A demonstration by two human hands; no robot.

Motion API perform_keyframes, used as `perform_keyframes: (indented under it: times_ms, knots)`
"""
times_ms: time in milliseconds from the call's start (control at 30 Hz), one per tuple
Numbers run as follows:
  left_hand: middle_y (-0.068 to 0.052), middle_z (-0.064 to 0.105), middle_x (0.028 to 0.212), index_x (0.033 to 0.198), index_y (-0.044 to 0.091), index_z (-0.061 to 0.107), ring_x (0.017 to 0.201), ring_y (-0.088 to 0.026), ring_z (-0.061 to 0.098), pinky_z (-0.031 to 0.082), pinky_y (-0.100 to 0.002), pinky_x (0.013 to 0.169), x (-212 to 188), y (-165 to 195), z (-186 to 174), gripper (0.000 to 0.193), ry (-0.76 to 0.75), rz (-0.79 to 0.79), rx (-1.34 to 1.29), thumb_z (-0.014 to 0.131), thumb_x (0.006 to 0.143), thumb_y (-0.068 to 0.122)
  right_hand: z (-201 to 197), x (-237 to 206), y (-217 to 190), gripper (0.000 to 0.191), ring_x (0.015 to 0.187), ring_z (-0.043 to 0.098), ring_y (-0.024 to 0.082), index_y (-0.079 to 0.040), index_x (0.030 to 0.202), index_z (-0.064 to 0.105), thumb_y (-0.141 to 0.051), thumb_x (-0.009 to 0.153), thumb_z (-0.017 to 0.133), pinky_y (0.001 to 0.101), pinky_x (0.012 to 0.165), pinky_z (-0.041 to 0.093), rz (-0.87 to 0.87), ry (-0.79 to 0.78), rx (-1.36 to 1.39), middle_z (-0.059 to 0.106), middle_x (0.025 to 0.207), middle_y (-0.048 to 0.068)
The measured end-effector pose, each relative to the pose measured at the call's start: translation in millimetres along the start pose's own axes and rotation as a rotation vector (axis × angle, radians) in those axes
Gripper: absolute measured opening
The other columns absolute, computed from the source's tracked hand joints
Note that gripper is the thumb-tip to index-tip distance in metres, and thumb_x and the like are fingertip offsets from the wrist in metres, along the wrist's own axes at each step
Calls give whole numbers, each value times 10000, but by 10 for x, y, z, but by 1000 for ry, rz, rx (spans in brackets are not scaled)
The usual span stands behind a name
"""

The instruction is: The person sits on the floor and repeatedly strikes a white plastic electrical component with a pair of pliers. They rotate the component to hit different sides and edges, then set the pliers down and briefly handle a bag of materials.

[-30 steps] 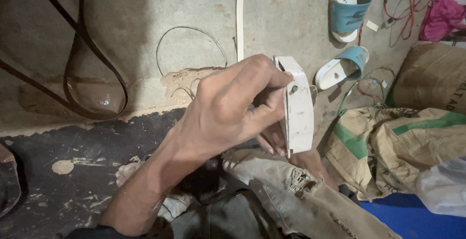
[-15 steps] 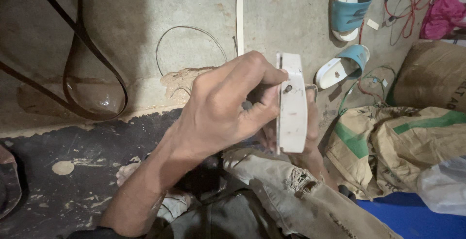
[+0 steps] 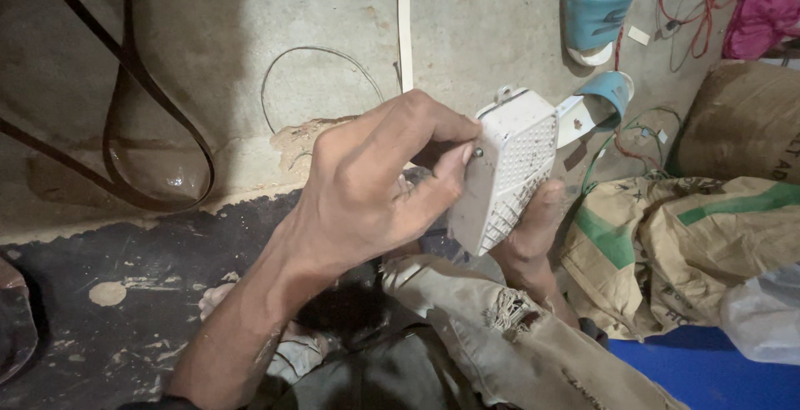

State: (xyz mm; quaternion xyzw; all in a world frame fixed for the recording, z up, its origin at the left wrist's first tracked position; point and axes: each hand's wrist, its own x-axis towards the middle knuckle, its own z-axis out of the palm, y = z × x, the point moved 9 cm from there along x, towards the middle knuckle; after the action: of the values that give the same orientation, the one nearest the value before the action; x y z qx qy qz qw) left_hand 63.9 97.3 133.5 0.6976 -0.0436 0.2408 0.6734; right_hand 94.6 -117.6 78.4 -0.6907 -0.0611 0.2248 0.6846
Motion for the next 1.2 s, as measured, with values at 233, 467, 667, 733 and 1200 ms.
perform_keyframes:
  times_ms: [233, 467, 667, 733, 1200]
  knots:
    - [-148, 741, 1032, 1125, -26, 631, 831, -190, 761, 601, -278, 680, -92, -339, -6, 104, 37, -124, -153, 637, 1022, -27, 101, -23, -397, 725, 956, 672, 180, 68, 1351, 572, -605, 1091, 500, 303, 826, 550, -409, 100, -625, 696, 1114, 89]
    - [-99, 703, 1193, 1210, -33, 565, 1014, -79, 660, 571, -221, 870, -381, -751, 19, 151, 8, -489, -463, 571, 1098, 67, 381, -104, -604, 533, 756, 651, 241, 65, 1238, 627, -429, 1040, 661, 352, 641, 512, -698, 13, -1010, 652, 889, 117]
    - [-129, 661, 1247, 1239, -12, 514, 1128, -118, 643, 573, -261, 999, -399, -825, 127, 247, -59, -387, -584, 520, 1169, 225, 476, -106, -666, 545, 704, 581, 257, 56, 1168, 644, -450, 978, 710, 412, 657, 453, -744, -54, -1098, 620, 837, 121]
    - [-141, 666, 1229, 1232, -10, 511, 1130, -140, 651, 576, -272, 1011, -401, -837, 135, 276, -53, -370, -612, 519, 1178, 260, 499, -109, -688, 540, 723, 597, 252, 48, 1186, 638, -455, 1004, 706, 403, 667, 462, -759, -68, -1096, 629, 869, 118]
    - [-207, 485, 1486, 1523, 4, 324, 1450, -273, 494, 452, -449, 1311, -430, -536, 590, 787, 213, -456, -806, 816, 911, -44, 513, -47, -775, 580, 984, 590, 287, 7, 1344, 548, -229, 894, 826, 430, 861, 485, -731, 104, -1236, 623, 1154, 139]
